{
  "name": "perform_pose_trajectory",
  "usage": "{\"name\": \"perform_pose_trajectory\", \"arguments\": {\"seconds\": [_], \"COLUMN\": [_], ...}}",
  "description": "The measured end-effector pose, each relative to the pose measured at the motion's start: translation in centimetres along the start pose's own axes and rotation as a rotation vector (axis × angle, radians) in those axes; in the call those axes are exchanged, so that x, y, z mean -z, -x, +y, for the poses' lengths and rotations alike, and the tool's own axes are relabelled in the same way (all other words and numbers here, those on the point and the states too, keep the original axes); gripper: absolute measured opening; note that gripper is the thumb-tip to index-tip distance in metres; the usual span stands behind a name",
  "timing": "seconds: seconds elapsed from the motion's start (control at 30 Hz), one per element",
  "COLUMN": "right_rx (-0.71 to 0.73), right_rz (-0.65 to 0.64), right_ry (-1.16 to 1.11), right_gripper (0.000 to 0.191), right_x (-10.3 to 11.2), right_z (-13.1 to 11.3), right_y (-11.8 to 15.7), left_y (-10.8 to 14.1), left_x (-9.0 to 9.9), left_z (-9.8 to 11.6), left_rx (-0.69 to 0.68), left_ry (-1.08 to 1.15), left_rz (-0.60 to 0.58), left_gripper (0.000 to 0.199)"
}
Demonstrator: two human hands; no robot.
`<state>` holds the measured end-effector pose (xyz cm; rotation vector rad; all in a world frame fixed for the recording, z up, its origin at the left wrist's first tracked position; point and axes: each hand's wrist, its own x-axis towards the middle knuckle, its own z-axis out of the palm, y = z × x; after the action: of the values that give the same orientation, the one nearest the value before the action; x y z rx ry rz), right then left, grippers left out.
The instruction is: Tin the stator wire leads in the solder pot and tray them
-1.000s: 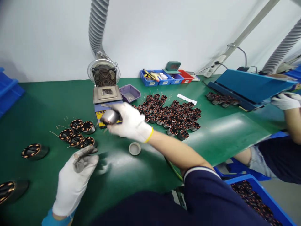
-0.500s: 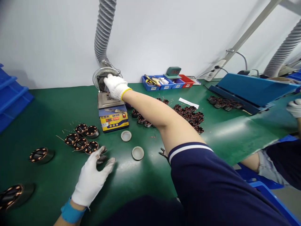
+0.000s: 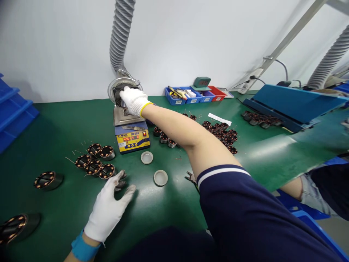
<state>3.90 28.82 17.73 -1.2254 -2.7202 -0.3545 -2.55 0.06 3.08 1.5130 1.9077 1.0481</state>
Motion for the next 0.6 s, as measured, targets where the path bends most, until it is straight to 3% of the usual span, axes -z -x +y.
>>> {"name": "perform_pose_trajectory", "arguments": {"seconds": [0.2, 0.37, 0.47, 0.6], "right_rx": [-0.048, -0.113, -0.171, -0.197], "right_rz": [0.061, 0.160, 0.054, -0.220], "right_ry": [-0.037, -0.339, -0.601, -1.036], "right_gripper": [0.060, 0.052, 0.061, 0.080], "right_x": [0.9, 2.5, 1.3, -1.6], "right_z": [0.4, -0.2, -2.3, -7.3], "right_y": [0.2, 3.5, 7.4, 13.8], "left_y": [-0.3, -0.2, 0.2, 1.0], "left_x": [0.1, 0.0, -0.3, -0.9], "left_z": [-0.1, 0.4, 0.7, 0.8], "left_rx": [0.014, 0.025, -0.021, -0.055], "left_ry": [0.019, 0.146, 0.242, 0.248], "left_rz": [0.033, 0.119, 0.169, 0.256], "left_gripper": [0.059, 0.058, 0.060, 0.065]}}
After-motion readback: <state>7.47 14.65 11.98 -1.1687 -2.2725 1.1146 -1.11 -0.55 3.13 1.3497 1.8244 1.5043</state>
